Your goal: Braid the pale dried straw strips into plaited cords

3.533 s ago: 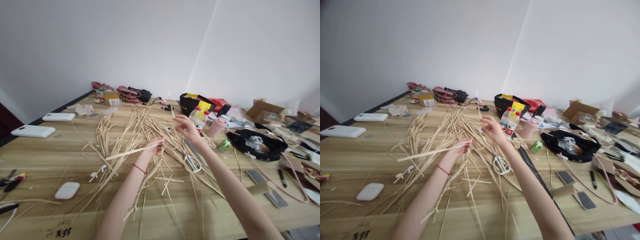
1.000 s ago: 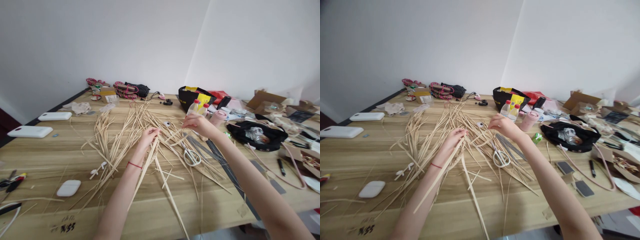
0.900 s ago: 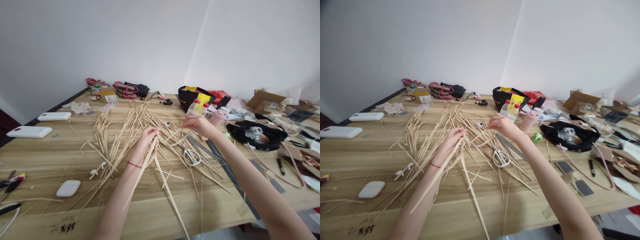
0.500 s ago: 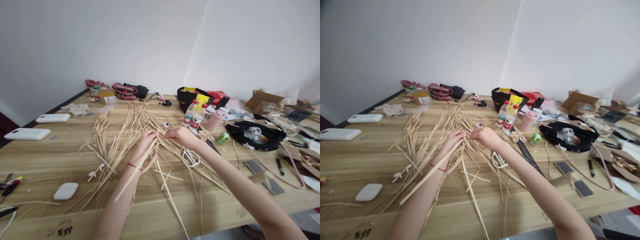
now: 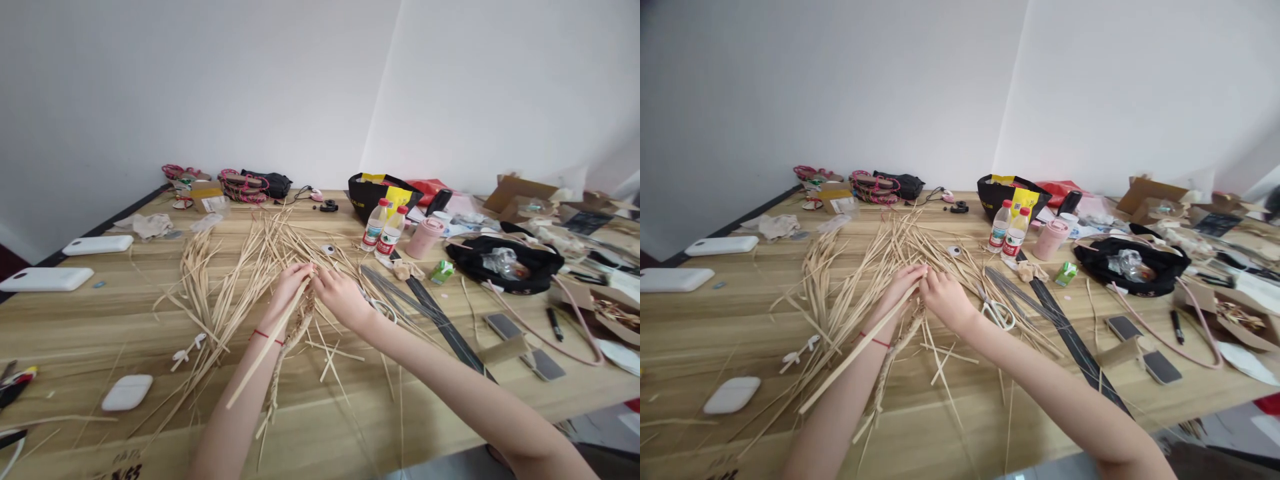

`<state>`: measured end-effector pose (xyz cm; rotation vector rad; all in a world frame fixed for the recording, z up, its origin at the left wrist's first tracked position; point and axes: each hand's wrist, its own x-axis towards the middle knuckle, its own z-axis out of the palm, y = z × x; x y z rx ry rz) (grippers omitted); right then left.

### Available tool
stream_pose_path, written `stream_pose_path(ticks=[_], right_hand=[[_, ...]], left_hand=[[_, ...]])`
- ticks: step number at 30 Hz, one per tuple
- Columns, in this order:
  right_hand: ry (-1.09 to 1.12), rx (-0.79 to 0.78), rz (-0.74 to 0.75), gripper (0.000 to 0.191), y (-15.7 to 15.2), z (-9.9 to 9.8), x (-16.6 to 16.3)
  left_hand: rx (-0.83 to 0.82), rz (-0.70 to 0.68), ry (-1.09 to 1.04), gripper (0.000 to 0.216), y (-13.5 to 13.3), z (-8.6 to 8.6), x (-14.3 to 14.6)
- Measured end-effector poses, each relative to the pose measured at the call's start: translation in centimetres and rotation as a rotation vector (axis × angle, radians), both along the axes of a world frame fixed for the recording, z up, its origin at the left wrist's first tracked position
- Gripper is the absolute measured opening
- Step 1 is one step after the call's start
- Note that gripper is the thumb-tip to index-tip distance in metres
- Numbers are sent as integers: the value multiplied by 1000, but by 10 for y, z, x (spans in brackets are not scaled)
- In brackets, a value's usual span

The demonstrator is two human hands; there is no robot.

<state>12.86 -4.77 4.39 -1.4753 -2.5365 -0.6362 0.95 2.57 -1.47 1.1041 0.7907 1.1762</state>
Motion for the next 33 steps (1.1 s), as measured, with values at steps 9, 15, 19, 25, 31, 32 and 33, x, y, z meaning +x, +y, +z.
stream_pose_path(ticks=[9, 15, 19, 25, 31, 32, 33], right_hand=[[78, 151, -83, 34, -10, -30, -17], [191, 247, -17, 27, 0, -47, -11], [230, 266, 23, 23, 7, -53, -2], [270, 261, 88, 20, 6, -53, 10], [321, 286, 231, 20, -29, -56, -8], [334, 264, 283, 20, -37, -57, -13], [349, 238, 336, 21, -44, -57, -19]], left_hand=[[-82, -5, -125, 21, -4, -6, -12], [-84, -32, -176, 21, -3, -10, -13], [-92, -44, -183, 19, -7, -12, -11], [22, -11, -158, 21, -17, -10, -12], [-132, 31, -76, 15, -18, 10, -1], [-127, 40, -77, 17, -20, 12, -1], [-119, 52, -76, 19, -22, 14, -1]])
